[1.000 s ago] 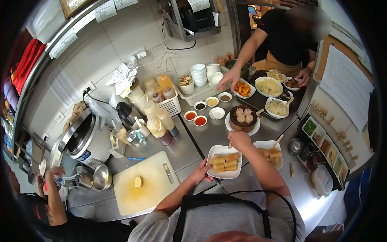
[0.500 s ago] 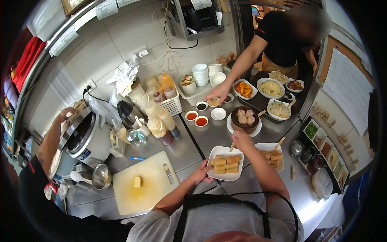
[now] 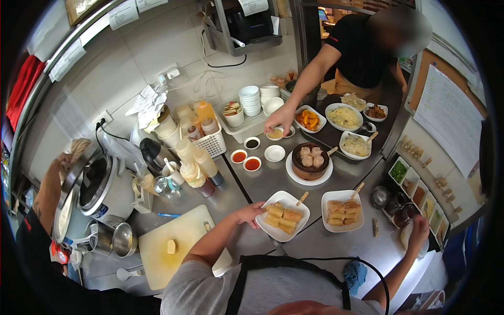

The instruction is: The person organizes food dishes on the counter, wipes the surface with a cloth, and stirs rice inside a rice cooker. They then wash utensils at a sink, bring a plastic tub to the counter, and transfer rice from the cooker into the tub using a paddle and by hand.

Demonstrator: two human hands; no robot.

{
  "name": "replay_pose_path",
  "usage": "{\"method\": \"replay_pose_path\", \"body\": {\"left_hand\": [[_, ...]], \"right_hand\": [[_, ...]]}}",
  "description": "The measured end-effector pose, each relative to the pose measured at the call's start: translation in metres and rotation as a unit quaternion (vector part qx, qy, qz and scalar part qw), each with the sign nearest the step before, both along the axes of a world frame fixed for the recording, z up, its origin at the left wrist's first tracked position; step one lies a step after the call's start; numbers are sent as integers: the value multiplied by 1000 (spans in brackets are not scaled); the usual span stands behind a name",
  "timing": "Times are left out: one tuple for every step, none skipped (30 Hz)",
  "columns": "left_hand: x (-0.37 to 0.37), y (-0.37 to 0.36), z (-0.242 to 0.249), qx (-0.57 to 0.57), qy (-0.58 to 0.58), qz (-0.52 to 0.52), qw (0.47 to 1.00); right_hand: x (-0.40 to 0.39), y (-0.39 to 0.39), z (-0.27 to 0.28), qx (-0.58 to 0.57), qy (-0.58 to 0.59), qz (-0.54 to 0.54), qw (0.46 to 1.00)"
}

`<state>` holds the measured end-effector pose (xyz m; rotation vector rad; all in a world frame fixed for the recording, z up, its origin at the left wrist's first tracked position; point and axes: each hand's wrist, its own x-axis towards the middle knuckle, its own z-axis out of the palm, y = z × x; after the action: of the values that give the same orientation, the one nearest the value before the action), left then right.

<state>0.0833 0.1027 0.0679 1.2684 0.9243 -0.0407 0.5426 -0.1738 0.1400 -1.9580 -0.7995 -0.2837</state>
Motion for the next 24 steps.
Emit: {"method": "replay_pose_path", "body": {"left_hand": [[-1,7,3,-12,38,-34,999],[-2,16,5,-22,76,-67,995],[-4,28,11,-30,114,-100,988],[-8,41,20,11,131,-130,983],[-12,57,32,51,149,-160,975],[-13,78,52,93,116,-136,979],[-15,102,74,134,81,-112,981],[-20,140,84,164,59,-80,981],[-10,153,123,237,30,-2,971],[1,166,163,313,5,71,947],[11,178,197,356,-28,116,927],[21,190,230,399,-58,157,901],[29,222,253,447,-48,171,877],[49,245,304,519,-118,216,819],[66,241,327,533,-162,288,779],[72,260,347,533,-179,293,773],[79,277,364,533,-195,298,768],[89,279,377,536,-218,318,751],[99,280,390,538,-242,338,733],[105,288,401,532,-236,349,735],[110,297,410,525,-230,359,737],[115,301,415,526,-232,367,732],[117,316,419,538,-221,361,729],[121,314,421,531,-230,363,730]], "right_hand": [[11,-21,-12,-20,6,-33,999],[9,-37,-18,-66,-12,-50,997],[5,-49,-23,-110,-28,-67,991],[0,-55,-30,-207,-11,-76,975],[-5,-61,-36,-302,8,-84,950],[-11,-64,-45,-308,52,-79,946],[-15,-64,-57,-315,96,-75,941],[-17,-62,-70,-313,130,-61,939],[-21,-60,-86,-312,164,-47,935],[-20,-58,-116,-303,147,-33,941],[-17,-56,-136,-294,130,-19,947],[-38,-45,-120,-276,74,-18,958],[-44,-38,-124,-311,62,-64,946],[-56,-26,-120,-317,47,-133,938],[-65,-20,-117,-322,31,-200,925],[-64,-19,-120,-317,24,-204,926],[-64,-22,-125,-311,17,-207,927],[-64,-23,-130,-304,10,-212,929],[-64,-24,-132,-300,1,-214,930],[-63,-24,-134,-297,-6,-216,930],[-63,-24,-134,-295,-14,-218,930],[-63,-23,-133,-294,-10,-221,930],[-64,-22,-131,-293,-7,-223,930],[-64,-22,-131,-294,-3,-225,929]]}}
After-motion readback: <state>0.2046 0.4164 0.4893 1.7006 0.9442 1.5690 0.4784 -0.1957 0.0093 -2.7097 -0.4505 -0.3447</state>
